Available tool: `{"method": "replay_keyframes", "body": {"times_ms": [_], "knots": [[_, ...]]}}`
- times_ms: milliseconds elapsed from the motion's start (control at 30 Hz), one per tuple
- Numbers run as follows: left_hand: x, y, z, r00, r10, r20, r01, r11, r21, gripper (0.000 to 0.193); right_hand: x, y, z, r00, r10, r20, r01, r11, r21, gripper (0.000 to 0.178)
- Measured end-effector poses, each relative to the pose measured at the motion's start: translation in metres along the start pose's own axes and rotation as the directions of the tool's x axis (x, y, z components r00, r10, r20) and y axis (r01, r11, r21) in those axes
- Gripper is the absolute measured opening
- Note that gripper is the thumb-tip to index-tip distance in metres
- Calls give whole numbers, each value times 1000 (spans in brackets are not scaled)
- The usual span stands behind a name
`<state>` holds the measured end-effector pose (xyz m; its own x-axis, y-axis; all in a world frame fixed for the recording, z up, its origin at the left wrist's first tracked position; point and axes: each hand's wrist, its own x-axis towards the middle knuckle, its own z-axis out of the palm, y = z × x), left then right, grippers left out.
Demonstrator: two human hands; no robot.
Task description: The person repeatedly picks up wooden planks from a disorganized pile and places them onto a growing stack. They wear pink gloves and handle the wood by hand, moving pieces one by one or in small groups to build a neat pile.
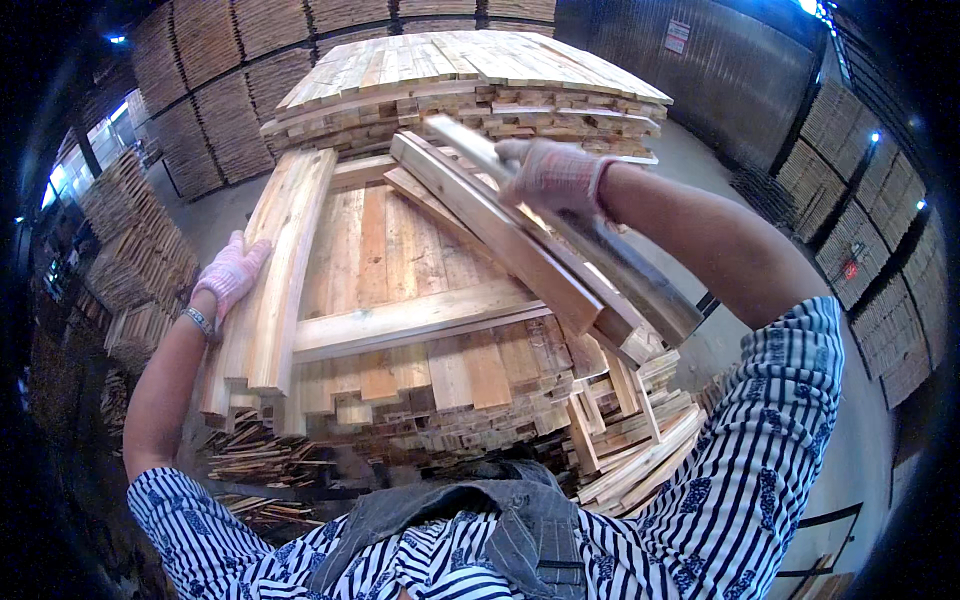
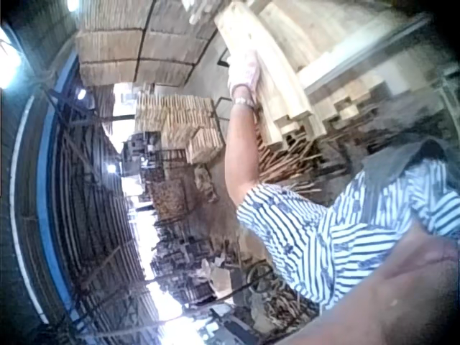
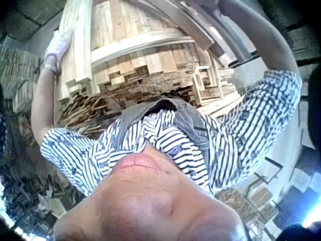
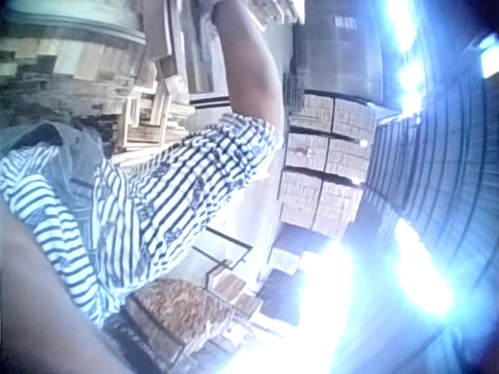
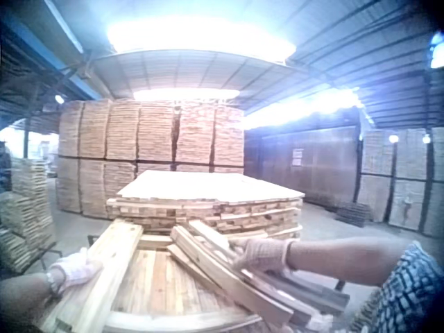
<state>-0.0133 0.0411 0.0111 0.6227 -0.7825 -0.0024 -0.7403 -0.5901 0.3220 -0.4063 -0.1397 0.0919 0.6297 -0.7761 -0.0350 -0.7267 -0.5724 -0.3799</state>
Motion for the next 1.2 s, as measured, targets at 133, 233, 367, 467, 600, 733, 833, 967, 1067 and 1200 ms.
{"method": "replay_keyframes", "body": {"times_ms": [133, 233, 367, 467, 600, 733, 833, 967, 1067, 1200], "knots": [[-9, 4, -10, 998, -20, 57, 22, 999, -29, 82, 1, -46, -10, 995, -56, -82, 48, 995, -91, 73], [-2, 5, -7, 998, -17, 54, 17, 1000, -6, 81, 33, -66, 34, 998, 7, 66, 21, 911, -411, 65], [-5, 6, -4, 999, 34, -2, -34, 999, 14, 80, 51, -50, 79, 998, 59, -12, -55, 814, -578, 62], [-11, 2, -8, 1000, 14, 28, -13, 1000, -21, 79, 38, -63, 72, 998, 44, 33, -21, 855, -518, 68], [-9, 6, -3, 1000, 25, 3, -25, 1000, 14, 79, 7, -76, 92, 996, -23, 83, 63, 851, -521, 93], [-8, 8, -9, 998, 64, 9, -64, 998, 13, 81, 54, -67, 75, 993, 66, 98, -10, 876, -482, 72], [-10, -3, -8, 999, 14, 32, -15, 1000, 14, 81, 38, -85, 48, 998, -47, 39, 51, 993, -102, 77], [-11, -2, -5, 1000, -6, 11, 7, 991, -137, 79, 58, -72, 86, 961, -260, 91, -2, 321, 947, 48], [-3, 1, -9, 983, -8, 182, 106, 834, -541, 72, 113, -58, 164, 973, -230, 28, -22, 26, 999, 31], [-6, -20, -18, 915, 44, 400, 305, 573, -761, 46, 124, -146, 196, 957, -33, 288, -265, 306, 914, 39]]}}
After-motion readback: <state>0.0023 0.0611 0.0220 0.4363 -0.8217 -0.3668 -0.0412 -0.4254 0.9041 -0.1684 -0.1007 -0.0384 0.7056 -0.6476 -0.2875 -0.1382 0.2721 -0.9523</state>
